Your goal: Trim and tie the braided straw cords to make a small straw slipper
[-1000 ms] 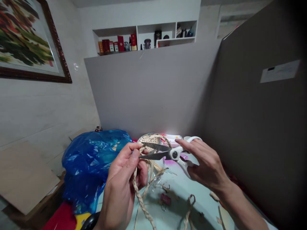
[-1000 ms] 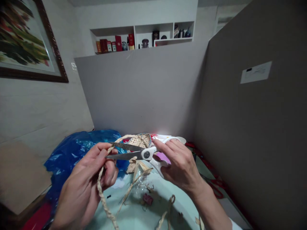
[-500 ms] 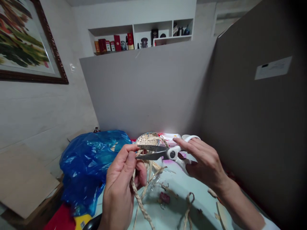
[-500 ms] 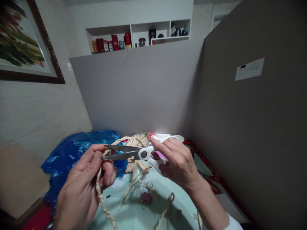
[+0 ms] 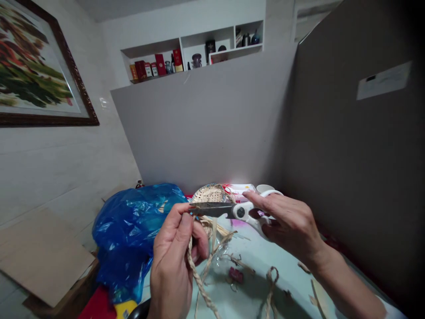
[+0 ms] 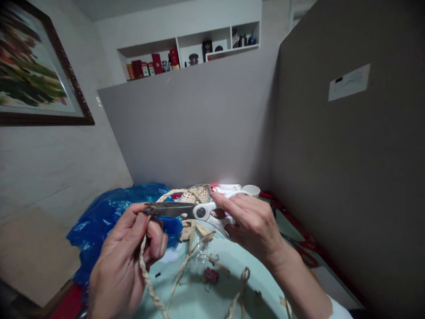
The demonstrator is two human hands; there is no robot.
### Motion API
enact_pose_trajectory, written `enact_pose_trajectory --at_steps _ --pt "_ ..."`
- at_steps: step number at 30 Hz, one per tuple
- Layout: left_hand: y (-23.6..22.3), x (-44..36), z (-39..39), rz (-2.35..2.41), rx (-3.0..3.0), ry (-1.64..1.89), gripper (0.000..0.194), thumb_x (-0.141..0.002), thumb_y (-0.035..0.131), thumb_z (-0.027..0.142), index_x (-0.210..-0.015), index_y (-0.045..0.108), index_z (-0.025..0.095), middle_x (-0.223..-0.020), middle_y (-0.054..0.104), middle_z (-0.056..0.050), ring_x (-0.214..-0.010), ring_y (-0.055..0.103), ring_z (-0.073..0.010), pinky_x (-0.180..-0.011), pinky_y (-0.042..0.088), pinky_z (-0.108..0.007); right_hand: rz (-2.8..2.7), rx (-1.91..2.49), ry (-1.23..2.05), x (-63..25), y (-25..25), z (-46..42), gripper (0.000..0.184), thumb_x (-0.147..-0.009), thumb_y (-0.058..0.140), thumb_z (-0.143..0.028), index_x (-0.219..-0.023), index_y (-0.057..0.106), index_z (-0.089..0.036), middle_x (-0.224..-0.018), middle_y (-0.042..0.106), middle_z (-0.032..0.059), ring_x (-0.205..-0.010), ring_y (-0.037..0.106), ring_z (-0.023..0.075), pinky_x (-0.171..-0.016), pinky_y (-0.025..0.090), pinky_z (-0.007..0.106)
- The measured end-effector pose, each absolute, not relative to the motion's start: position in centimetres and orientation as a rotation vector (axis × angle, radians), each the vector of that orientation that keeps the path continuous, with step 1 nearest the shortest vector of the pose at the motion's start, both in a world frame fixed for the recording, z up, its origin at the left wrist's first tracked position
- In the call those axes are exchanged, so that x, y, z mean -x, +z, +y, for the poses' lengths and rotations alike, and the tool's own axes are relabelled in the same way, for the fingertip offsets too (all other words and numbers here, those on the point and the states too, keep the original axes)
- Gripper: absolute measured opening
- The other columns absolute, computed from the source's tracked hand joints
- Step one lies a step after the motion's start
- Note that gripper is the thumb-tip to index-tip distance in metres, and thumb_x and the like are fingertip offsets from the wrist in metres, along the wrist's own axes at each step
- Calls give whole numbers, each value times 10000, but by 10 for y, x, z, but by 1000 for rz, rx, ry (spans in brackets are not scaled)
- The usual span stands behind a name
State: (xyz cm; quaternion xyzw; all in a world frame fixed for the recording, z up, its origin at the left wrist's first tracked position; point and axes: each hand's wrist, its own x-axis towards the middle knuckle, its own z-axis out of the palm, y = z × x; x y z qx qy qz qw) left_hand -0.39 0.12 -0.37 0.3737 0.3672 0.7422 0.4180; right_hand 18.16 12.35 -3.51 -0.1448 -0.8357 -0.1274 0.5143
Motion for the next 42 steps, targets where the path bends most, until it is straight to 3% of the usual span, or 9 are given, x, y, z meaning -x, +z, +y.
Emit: enact_pose_trajectory --at_steps 3,6,10,14,19,26,30,34,42 --pt "-3 3 1 964 -943 1841 136 -902 612 344 -907 607 208 -499 516 42 -477 379 -90 -471 278 -205 -1943 413 -272 -179 -34 121 620 -686 470 43 -1219 628 -231 -794 755 11 -636 690 156 -627 539 260" --pt "-1 3 2 974 -935 1789 146 -905 608 352 -907 603 206 -497 501 45 -474 359 -86 -462 256 -204 -1865 555 -76 -178 -31 120 458 -729 528 -13 -1118 690 -194 -785 753 27 -572 665 137 -500 492 209" --pt "0 3 3 989 -947 1753 151 -901 612 339 -863 604 193 -495 483 46 -467 313 -77 -451 227 -202 -1799 646 303 -177 -24 116 273 -794 666 -149 -1058 723 -190 -818 738 28 -689 683 167 -572 521 221" --pt "-1 3 4 1020 -964 1716 150 -872 644 322 -826 625 180 -540 509 31 -483 302 -71 -456 229 -194 -1640 612 657 -173 -12 104 261 -758 755 -243 -1010 712 -193 -816 725 34 -726 686 181 -591 535 235" --pt "-1 -1 3 1019 -955 1684 176 -842 671 325 -796 648 158 -541 392 63 -480 180 -57 -433 145 -193 -1527 627 891 -168 0 89 340 -691 819 -310 -976 673 -195 -631 651 -13 -531 609 149 -442 464 222" --pt "-3 3 4 1011 -970 1726 153 -819 702 294 -828 693 141 -543 374 67 -475 220 -52 -415 173 -182 -1902 675 424 -172 3 79 218 -795 667 -182 -1007 638 -221 -773 647 -13 -668 597 146 -582 460 241" --pt "-2 9 5 996 -875 1878 63 -749 737 191 -793 708 156 -574 439 54 -468 261 -43 -394 202 -155 -2045 580 180 -169 -8 82 471 -710 567 -48 -1148 581 -221 -966 670 33 -803 616 187 -713 483 297" --pt "-2 12 5 969 -841 2021 59 -756 740 193 -731 696 164 -583 548 23 -460 325 -39 -393 250 -133 -2112 566 -91 -163 -18 86 654 -596 469 -8 -1226 521 -175 -941 625 84 -829 566 243 -740 471 384" --pt "-4 8 2 905 -854 2081 133 -777 772 275 -879 760 191 -618 641 -13 -470 378 -29 -423 298 -111 -2087 497 -382 -163 -17 89 657 -642 456 31 -1280 503 -117 -817 560 74 -739 493 230 -659 452 369"
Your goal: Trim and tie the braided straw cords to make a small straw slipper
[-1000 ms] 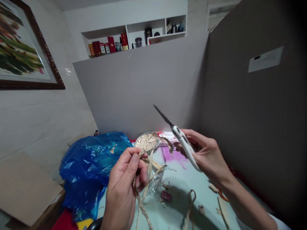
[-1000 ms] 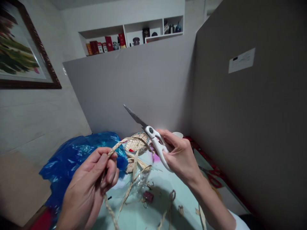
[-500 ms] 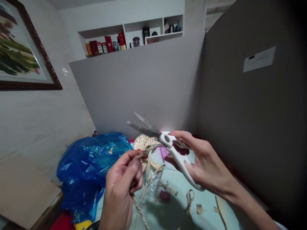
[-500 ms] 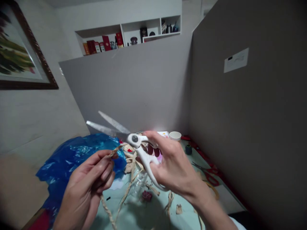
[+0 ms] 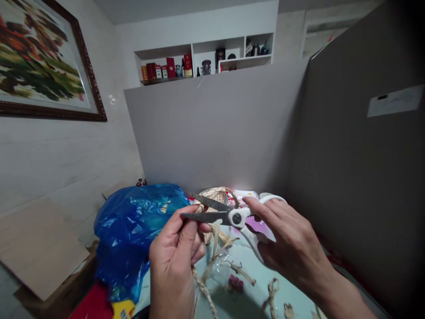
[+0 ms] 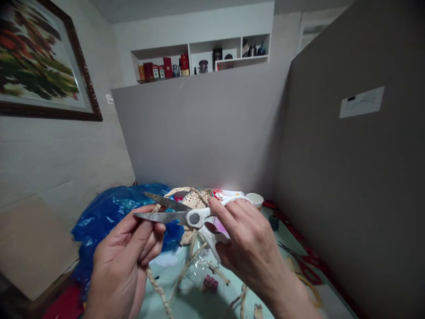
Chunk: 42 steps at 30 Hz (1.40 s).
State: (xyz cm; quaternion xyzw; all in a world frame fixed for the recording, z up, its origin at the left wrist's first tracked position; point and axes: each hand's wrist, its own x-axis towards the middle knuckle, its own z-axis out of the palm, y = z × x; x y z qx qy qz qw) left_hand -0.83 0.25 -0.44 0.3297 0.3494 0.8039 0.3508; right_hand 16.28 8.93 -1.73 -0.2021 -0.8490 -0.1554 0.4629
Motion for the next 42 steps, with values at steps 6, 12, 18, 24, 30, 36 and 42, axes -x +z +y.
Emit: enact_pose_trajectory --at_steps 6,12,18,24,30,36,42 --pt "-4 8 -3 942 -920 2029 114 -805 743 286 -847 761 181 -648 625 -10 -468 324 -23 -417 265 -127 -1999 478 -428 -159 -21 95 572 -692 451 49 -1230 536 -128 -759 541 47 -678 482 201 -626 438 345" --pt "-3 8 -3 959 -957 1988 105 -818 725 275 -807 759 176 -655 606 -4 -468 301 -20 -413 236 -139 -2024 475 -260 -158 -32 100 540 -712 481 22 -1215 551 -163 -804 605 67 -671 516 195 -609 451 334" --pt "-5 7 -3 957 -973 2011 103 -834 711 267 -798 761 185 -650 614 -3 -458 297 -12 -414 244 -135 -2012 472 -247 -159 -32 100 488 -728 476 19 -1162 578 -179 -761 638 49 -616 552 175 -576 459 305" --pt "-5 7 -2 971 -964 2070 73 -802 744 263 -829 772 201 -668 635 -8 -452 342 -11 -413 258 -135 -1918 482 -312 -157 -41 103 540 -721 489 63 -1194 603 -169 -778 707 34 -669 644 176 -657 500 294" --pt "-1 10 -4 995 -970 1899 152 -764 774 308 -875 791 205 -631 626 -11 -439 334 -22 -399 238 -139 -1661 596 567 -147 -32 91 254 -769 667 -114 -1002 696 -211 -794 711 11 -671 655 159 -565 511 236" --pt "-2 10 0 1150 -984 1803 219 -735 793 367 -850 786 181 -551 552 20 -468 355 -48 -411 246 -143 -1360 662 1148 -149 -7 83 381 -692 834 -284 -1023 660 -208 -787 730 23 -607 663 144 -448 473 192" --pt "-8 -3 5 1421 -1336 1808 45 -708 786 243 -744 809 227 -651 689 -18 -598 572 -144 -558 442 -214 -1096 554 1482 -146 -4 80 446 -694 851 -353 -1047 633 -188 -844 735 46 -712 706 157 -469 491 166"
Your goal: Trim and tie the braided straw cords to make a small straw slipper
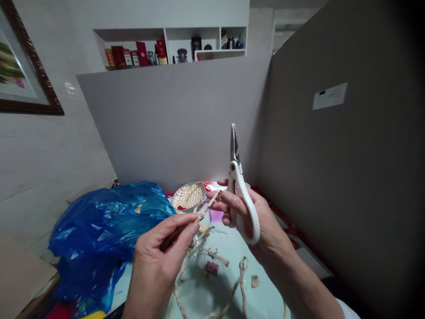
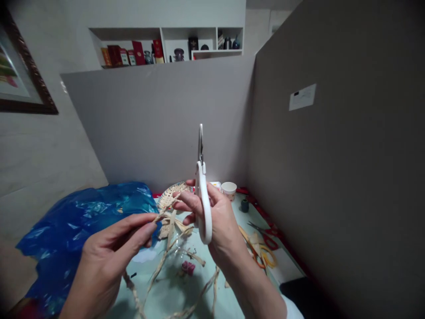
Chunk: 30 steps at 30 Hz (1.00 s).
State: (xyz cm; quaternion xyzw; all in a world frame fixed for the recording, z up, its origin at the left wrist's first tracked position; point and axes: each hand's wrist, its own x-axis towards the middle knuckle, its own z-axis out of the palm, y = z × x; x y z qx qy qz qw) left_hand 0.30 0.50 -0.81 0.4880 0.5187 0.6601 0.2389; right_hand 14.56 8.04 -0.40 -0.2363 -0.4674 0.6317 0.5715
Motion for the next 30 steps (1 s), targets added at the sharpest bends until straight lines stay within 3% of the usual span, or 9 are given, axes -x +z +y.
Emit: enact_pose_trajectory --at_steps 4,7,9,12,24,30 --pt "-10 -11 7 1492 -1592 1811 72 -708 765 178 -696 788 245 -707 703 -14 -651 596 -168 -574 438 -228 -1025 468 1513 -153 0 82 438 -671 875 -277 -1002 609 -173 -775 740 33 -605 634 95 -496 486 158" --pt "-8 -6 5 1475 -1512 1737 34 -727 760 256 -713 786 239 -714 694 -16 -651 579 -167 -581 427 -231 -1049 433 1473 -164 5 86 410 -659 877 -219 -974 619 -171 -749 743 25 -603 625 89 -516 484 159" --pt "-6 0 4 1418 -1447 1639 144 -772 723 338 -716 781 219 -696 674 -25 -637 547 -161 -584 416 -237 -1059 416 1432 -172 7 89 376 -692 850 -197 -991 623 -178 -770 750 26 -624 632 92 -548 495 170" --pt "-3 7 1 1382 -1387 1490 242 -797 696 421 -734 764 198 -712 664 -39 -643 522 -161 -566 387 -241 -1069 418 1370 -181 8 93 353 -724 817 -190 -1015 617 -193 -802 753 25 -640 642 105 -575 505 198" --pt "2 5 -4 1408 -1438 1397 242 -752 724 446 -701 751 211 -701 636 -43 -664 536 -181 -580 402 -248 -1070 462 1265 -186 11 92 376 -690 833 -218 -996 614 -206 -763 729 5 -585 619 117 -537 518 235" --pt "1 5 -6 1363 -1307 1367 243 -720 764 440 -797 766 210 -715 661 -61 -670 561 -195 -563 437 -255 -1014 449 1272 -190 10 99 388 -657 859 -213 -966 625 -204 -747 700 -5 -601 626 120 -522 507 226"
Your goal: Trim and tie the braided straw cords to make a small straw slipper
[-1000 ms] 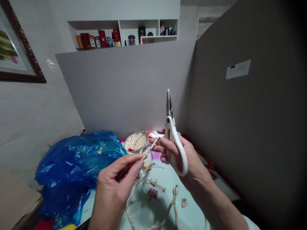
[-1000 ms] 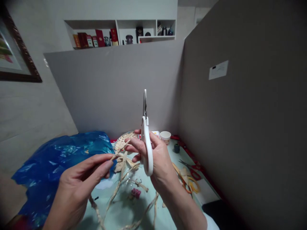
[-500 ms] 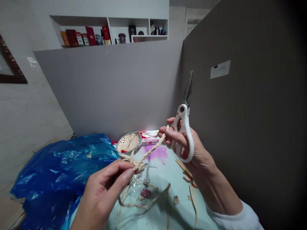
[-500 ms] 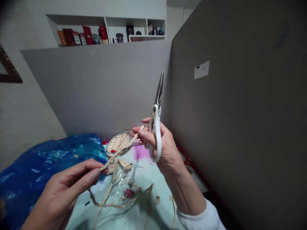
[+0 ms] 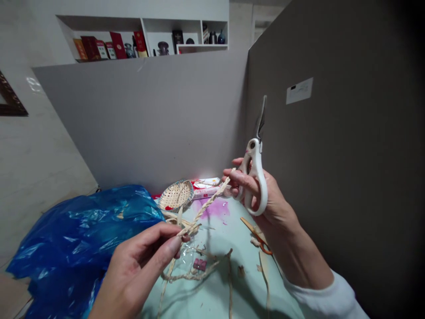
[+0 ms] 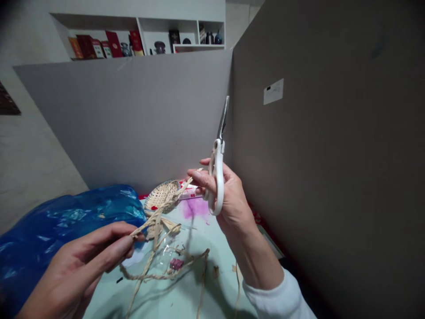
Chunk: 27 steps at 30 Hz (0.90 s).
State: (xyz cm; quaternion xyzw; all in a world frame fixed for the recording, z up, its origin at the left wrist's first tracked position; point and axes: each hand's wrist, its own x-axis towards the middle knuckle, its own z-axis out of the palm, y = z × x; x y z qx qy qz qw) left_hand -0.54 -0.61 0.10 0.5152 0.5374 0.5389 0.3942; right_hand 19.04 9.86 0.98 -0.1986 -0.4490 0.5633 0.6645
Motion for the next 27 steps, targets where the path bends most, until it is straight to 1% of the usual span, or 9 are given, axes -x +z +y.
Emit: enact_pose_trajectory --at_steps 3,7,10,12,17,20,23,25,27 --pt "3 3 -8 1370 -1297 1356 249 -722 761 439 -821 777 211 -694 638 -51 -651 552 -182 -551 428 -246 -981 475 1277 -191 9 102 398 -629 875 -209 -948 638 -197 -764 707 4 -607 625 113 -514 508 212" --pt "6 1 -11 1368 -1355 1331 230 -732 743 435 -736 767 207 -648 590 -30 -616 506 -156 -537 399 -232 -980 508 1294 -189 6 105 384 -632 866 -222 -941 639 -200 -800 721 12 -636 641 127 -534 527 228" --pt "7 0 -13 1354 -1365 1318 210 -733 740 413 -706 761 206 -636 593 -32 -610 501 -155 -532 390 -234 -986 514 1316 -187 4 106 389 -634 861 -229 -947 631 -201 -811 721 12 -648 652 140 -557 543 256" --pt "8 0 -13 1337 -1363 1318 193 -733 743 393 -699 760 204 -623 590 -31 -591 485 -146 -514 367 -230 -996 511 1323 -186 1 107 385 -644 857 -233 -951 627 -198 -820 726 17 -658 655 141 -561 545 255" --pt "6 -1 -11 1243 -1264 1278 203 -749 729 378 -684 726 187 -588 534 -17 -543 402 -118 -487 304 -221 -991 504 1369 -179 -7 113 405 -647 861 -236 -961 610 -185 -801 733 21 -639 644 127 -541 518 230" --pt "6 -3 -11 1210 -1206 1274 231 -764 713 387 -671 688 177 -582 465 5 -535 355 -105 -489 283 -218 -978 513 1417 -172 -13 117 441 -631 875 -241 -969 603 -162 -794 736 37 -636 628 117 -523 491 213" --pt "5 -5 -10 1262 -1234 1288 269 -752 710 420 -647 687 173 -558 408 21 -509 295 -95 -466 245 -221 -990 539 1443 -168 -18 118 458 -625 884 -246 -977 605 -154 -798 730 42 -619 605 111 -503 471 219" --pt "5 -7 -9 1319 -1262 1292 286 -733 717 437 -625 702 173 -527 398 23 -496 275 -94 -456 220 -224 -995 539 1450 -168 -18 118 441 -635 880 -237 -976 612 -157 -812 730 47 -622 604 116 -503 468 230" --pt "4 -8 -8 1383 -1294 1308 281 -714 725 430 -606 718 171 -522 433 10 -503 294 -97 -462 218 -225 -991 519 1453 -170 -18 117 419 -649 872 -220 -978 620 -158 -803 730 45 -632 609 117 -513 469 231"
